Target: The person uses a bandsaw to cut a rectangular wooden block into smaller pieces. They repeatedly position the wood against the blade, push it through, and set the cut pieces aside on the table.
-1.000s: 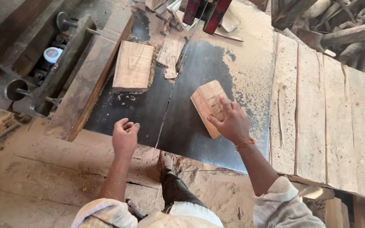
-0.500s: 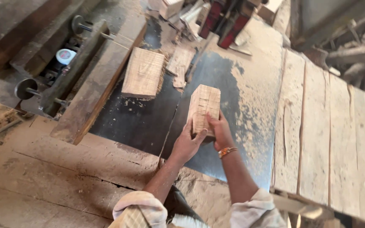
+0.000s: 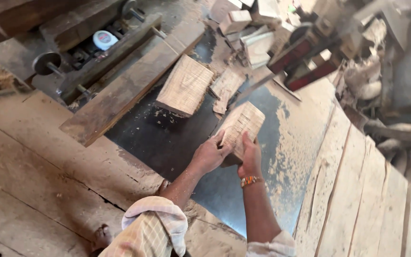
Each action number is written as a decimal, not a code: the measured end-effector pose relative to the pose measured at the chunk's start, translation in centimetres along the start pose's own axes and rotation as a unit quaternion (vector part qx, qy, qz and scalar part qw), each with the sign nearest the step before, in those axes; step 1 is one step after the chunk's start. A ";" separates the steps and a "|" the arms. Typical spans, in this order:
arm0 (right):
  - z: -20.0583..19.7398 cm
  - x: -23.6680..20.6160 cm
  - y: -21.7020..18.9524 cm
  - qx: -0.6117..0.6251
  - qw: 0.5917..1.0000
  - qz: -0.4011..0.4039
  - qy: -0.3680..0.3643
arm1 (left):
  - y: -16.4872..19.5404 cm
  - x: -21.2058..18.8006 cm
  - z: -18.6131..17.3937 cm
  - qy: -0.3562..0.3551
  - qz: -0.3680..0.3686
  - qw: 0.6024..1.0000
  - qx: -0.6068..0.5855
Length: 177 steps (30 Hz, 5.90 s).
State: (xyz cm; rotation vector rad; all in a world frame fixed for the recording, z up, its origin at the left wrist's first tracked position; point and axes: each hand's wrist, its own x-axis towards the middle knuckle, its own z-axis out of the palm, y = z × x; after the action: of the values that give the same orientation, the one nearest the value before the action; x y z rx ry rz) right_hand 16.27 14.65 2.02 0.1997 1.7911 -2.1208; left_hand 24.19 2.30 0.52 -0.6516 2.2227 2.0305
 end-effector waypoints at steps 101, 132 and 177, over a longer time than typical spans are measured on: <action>1.2 2.7 1.0 0.043 0.999 0.001 -0.007 | 0.7 -0.1 1.6 0.127 -0.121 0.983 -0.046; 1.0 4.9 0.2 0.050 0.998 -0.019 0.015 | 1.5 2.5 5.7 0.085 -0.213 0.946 -0.230; -0.7 11.3 0.6 0.035 0.999 -0.032 0.015 | 3.7 6.2 4.9 0.073 -0.219 0.952 -0.203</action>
State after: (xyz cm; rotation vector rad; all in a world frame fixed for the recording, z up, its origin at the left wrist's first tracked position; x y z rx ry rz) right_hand 5.90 13.21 -2.39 0.1957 1.7627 -2.2393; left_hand 16.10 5.48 1.39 -1.2384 1.5225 2.2491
